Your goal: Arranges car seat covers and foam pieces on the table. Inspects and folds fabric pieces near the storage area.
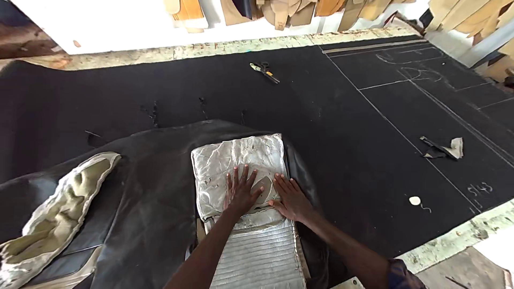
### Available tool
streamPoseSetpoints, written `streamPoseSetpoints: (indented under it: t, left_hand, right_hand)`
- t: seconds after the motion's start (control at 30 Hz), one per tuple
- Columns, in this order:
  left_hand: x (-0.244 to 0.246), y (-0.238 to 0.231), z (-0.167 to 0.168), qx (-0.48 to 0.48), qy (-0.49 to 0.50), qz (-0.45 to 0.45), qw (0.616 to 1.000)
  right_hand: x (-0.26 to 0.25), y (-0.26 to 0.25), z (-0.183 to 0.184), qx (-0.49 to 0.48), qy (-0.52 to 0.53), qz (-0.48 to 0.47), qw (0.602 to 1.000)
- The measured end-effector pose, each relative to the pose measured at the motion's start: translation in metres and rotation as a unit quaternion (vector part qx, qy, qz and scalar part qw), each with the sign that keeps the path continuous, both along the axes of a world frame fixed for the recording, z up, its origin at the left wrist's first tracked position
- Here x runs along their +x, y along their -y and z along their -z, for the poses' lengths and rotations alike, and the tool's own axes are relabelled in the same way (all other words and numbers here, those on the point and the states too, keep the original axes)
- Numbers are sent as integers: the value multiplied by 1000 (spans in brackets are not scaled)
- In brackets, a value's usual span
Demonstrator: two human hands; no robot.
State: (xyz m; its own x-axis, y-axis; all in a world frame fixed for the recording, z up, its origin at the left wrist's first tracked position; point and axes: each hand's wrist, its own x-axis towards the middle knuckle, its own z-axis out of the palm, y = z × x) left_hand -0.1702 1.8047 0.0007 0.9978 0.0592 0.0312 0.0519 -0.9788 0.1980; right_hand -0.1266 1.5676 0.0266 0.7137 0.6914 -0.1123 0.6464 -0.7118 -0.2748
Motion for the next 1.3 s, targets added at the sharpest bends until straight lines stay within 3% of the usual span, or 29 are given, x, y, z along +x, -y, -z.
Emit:
streamPoseSetpoints:
  t: [0.17, 0.3, 0.37, 0.5, 0.77, 0.83, 0.97, 1.2, 1.3]
  left_hand:
    - [-1, -12, -25, -125, -34, 25, 991]
    - [-47, -59, -40, -138, 42, -118, 982]
    - [-76, -82, -45, -190, 38, -178, 965]
    - [-108, -119, -45, -290, 44, -172, 940]
    - [-89, -140, -49, -434, 3, -255, 864]
    - [-79, -146, -52, -439, -35, -278, 854]
    - [-61, -150, -58, -365, -100, -294, 878]
    - [-63, -143, -52, -352, -45, -296, 887]
    - [-70, -145, -50, -289, -29, -298, 909]
  right_hand:
    - [2, 10, -2, 46, -7, -8, 999]
    - [6, 8, 10, 68, 3, -20, 997]
    - [9, 8, 13, 77, 10, -21, 997]
    - [9, 10, 17, 83, 26, -27, 996]
    - [14, 10, 21, 63, 29, -25, 997]
    - [15, 11, 25, 68, 35, -24, 997]
    - [16, 11, 29, 76, 57, -28, 995]
    - [14, 10, 25, 68, 51, -25, 996]
    - [15, 11, 27, 64, 49, -27, 996]
